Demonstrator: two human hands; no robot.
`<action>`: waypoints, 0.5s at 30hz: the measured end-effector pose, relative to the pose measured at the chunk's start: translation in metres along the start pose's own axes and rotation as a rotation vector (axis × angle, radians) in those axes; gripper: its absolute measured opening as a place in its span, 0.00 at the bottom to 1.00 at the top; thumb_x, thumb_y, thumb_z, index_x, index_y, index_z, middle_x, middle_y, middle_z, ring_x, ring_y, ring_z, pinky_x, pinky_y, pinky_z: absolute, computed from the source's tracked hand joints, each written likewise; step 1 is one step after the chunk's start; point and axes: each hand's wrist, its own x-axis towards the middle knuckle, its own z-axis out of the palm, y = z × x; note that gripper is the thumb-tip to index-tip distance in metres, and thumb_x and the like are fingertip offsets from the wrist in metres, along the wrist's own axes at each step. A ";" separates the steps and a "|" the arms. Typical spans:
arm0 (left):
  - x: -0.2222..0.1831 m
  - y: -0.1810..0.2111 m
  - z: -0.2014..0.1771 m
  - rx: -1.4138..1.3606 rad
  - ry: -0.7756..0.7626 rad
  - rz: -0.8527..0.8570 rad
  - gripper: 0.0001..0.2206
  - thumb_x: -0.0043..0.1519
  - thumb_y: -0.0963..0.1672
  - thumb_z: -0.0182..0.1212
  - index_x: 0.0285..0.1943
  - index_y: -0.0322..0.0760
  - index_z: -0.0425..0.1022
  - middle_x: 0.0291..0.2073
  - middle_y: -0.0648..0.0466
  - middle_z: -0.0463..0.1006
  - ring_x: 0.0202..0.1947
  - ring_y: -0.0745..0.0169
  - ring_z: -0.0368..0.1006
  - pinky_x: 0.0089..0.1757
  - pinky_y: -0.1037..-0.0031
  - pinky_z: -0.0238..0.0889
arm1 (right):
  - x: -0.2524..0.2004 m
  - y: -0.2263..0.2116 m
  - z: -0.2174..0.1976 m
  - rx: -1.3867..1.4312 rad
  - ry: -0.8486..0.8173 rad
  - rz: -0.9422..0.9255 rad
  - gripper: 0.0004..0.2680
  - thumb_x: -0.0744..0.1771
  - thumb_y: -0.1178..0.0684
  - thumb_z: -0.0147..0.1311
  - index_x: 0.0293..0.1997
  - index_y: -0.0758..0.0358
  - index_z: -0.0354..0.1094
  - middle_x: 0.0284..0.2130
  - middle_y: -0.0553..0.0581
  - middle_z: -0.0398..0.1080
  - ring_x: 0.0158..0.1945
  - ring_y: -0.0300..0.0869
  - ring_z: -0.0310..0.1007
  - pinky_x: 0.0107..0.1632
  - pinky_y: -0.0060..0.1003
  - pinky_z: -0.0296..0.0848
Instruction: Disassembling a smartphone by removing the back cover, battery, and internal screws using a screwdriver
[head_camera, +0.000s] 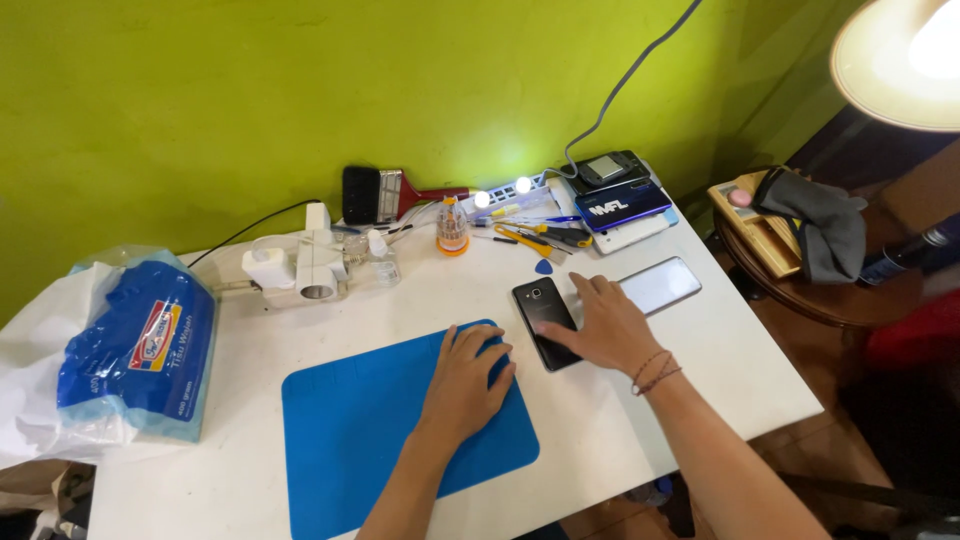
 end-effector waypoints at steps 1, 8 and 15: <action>0.001 -0.004 0.000 0.003 0.002 -0.004 0.11 0.60 0.47 0.55 0.48 0.43 0.76 0.51 0.56 0.71 0.61 0.57 0.61 0.61 0.49 0.42 | 0.001 -0.006 0.005 0.001 -0.001 -0.005 0.31 0.61 0.30 0.51 0.64 0.64 0.55 0.51 0.64 0.66 0.58 0.54 0.64 0.58 0.51 0.66; -0.023 -0.029 -0.056 -0.307 0.598 -0.145 0.02 0.56 0.41 0.62 0.32 0.40 0.80 0.34 0.56 0.80 0.40 0.58 0.77 0.42 0.70 0.70 | 0.017 -0.014 0.050 0.159 0.078 0.122 0.33 0.57 0.31 0.58 0.64 0.53 0.51 0.45 0.58 0.64 0.54 0.50 0.66 0.54 0.50 0.70; -0.082 -0.074 -0.098 -0.203 0.610 -0.318 0.07 0.58 0.44 0.60 0.36 0.37 0.81 0.40 0.56 0.79 0.43 0.64 0.75 0.45 0.74 0.69 | 0.017 -0.017 0.077 0.072 0.413 -0.081 0.31 0.54 0.40 0.61 0.59 0.59 0.53 0.45 0.64 0.63 0.43 0.53 0.61 0.41 0.44 0.68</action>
